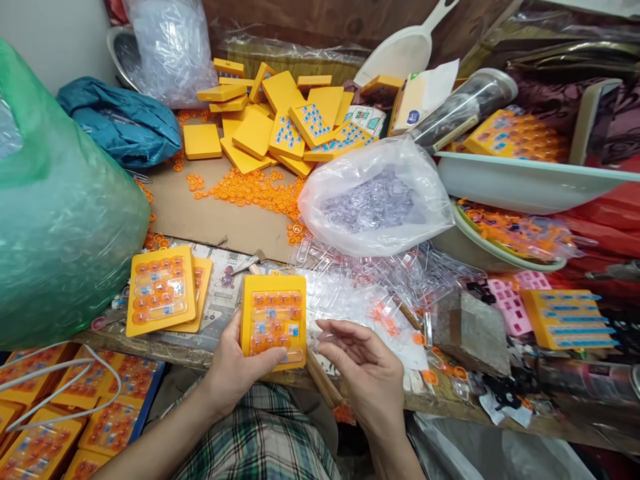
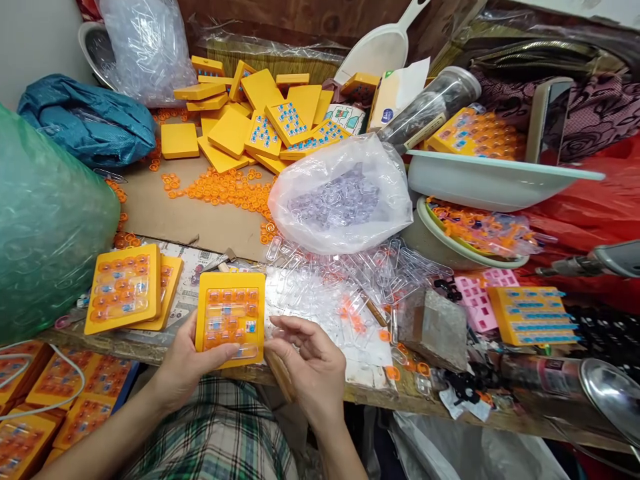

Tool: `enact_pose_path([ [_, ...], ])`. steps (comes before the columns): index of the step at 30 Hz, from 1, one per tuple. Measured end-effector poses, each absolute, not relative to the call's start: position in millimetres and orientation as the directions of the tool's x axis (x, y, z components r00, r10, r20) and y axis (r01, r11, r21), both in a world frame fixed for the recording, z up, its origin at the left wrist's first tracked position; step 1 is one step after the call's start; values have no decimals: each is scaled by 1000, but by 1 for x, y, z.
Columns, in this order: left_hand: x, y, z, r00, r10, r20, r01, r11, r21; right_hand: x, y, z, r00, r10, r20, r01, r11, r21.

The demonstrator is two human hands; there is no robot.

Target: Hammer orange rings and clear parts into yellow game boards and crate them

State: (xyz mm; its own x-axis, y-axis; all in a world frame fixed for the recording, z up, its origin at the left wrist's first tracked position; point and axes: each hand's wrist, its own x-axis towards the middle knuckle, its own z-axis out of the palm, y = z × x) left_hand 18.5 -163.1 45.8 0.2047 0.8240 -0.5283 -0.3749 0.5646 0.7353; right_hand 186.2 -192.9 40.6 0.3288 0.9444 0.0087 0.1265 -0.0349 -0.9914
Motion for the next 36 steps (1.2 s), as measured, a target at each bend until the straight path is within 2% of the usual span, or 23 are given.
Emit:
enact_pose_path([
  [5,19,-164,46,207,864,-460,-285,503,816,182,-190,46,160,973,166,271,119,-955],
  [10,14,-164,44,242,862,-445,-264,499,825,181,-184,49,56,958,282,380,241,-893],
  [13,12,-164,45,260,859,-441,-268,503,822,184,-183,54,-18,951,308,384,291,-877],
  [18,12,-164,53,298,853,-428,-279,507,816,186,-181,56,-32,961,276,401,265,-877],
  [21,11,-164,57,303,852,-426,-295,509,809,184,-179,53,74,964,256,430,201,-880],
  [24,9,-166,55,287,871,-399,-259,472,843,181,-179,47,195,973,122,284,63,-957],
  [26,7,-168,52,272,888,-370,-229,433,872,179,-180,44,172,985,-16,127,-39,-991],
  [28,5,-169,50,270,893,-361,-219,422,880,177,-181,44,110,988,-108,39,-113,-993],
  [32,-2,-170,51,281,882,-378,-190,437,879,171,-183,50,64,991,-115,13,-116,-993],
  [36,-11,-170,66,170,918,-358,-158,384,909,155,-173,56,16,995,-103,-25,-103,-994],
])
